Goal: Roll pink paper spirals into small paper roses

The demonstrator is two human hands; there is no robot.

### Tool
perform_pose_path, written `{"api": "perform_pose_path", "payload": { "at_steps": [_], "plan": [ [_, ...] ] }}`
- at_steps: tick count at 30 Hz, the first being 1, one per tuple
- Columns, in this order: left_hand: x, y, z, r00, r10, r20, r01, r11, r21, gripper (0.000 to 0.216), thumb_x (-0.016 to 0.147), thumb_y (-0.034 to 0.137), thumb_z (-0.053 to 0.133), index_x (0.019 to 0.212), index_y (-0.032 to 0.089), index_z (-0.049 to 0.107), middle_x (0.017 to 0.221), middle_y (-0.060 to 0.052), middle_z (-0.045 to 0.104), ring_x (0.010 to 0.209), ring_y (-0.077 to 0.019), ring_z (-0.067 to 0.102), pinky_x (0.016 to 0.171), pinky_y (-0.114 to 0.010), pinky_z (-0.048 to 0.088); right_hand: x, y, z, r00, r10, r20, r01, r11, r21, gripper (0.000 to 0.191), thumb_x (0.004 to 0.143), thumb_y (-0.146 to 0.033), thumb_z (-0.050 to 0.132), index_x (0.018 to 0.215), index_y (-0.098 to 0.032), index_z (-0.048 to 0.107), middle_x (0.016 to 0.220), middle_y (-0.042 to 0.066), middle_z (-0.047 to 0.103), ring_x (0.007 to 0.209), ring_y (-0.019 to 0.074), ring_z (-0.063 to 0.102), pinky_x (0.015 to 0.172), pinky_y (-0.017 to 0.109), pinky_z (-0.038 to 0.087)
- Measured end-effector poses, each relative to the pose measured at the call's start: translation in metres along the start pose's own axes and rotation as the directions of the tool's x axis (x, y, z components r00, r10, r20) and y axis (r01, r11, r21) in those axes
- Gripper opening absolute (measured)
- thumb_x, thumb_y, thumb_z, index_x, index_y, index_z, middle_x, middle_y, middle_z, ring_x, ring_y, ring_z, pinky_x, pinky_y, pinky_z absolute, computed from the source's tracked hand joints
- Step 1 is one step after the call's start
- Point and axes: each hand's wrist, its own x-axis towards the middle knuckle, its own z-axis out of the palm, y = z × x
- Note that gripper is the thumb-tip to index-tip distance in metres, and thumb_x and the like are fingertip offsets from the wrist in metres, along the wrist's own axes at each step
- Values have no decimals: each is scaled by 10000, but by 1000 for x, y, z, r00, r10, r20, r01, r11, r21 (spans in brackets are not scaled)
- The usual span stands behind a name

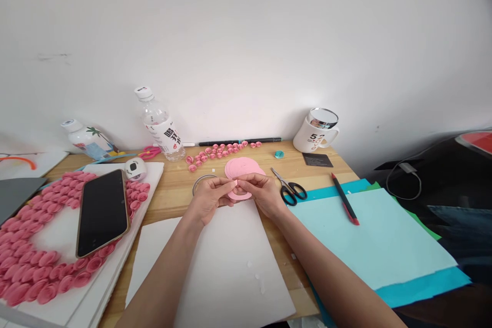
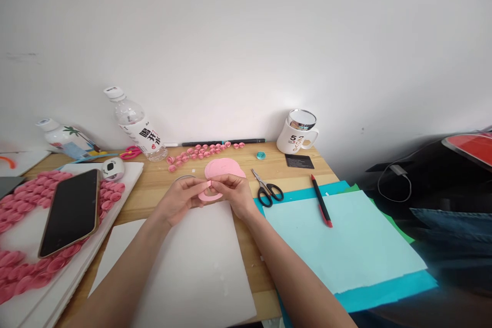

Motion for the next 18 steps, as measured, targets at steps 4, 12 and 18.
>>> {"api": "perform_pose_path", "payload": {
  "at_steps": [4,12,18],
  "plan": [
    [0,0,0,1000,3,26,-2,1000,-22,224,627,306,719,732,114,670,616,-18,600,527,-88,536,471,-207,432,0,-1,0,1000,-3,-5,3,1000,3,210,586,-270,757,758,-169,692,653,19,686,589,138,633,638,290,505],
    [-1,-2,1,999,34,14,-35,997,64,242,632,331,713,749,125,666,647,-25,616,539,-102,551,513,-240,475,0,-1,1,1000,-24,-1,24,999,25,173,571,-226,763,702,-170,663,632,2,672,569,127,621,592,267,505],
    [-2,-3,1,999,43,25,-46,990,134,307,643,397,690,771,119,661,733,-71,661,548,-116,559,522,-260,489,0,0,0,999,-46,-15,46,999,-25,186,578,-269,753,705,-171,660,641,12,663,565,135,607,559,271,487]
  ]
}}
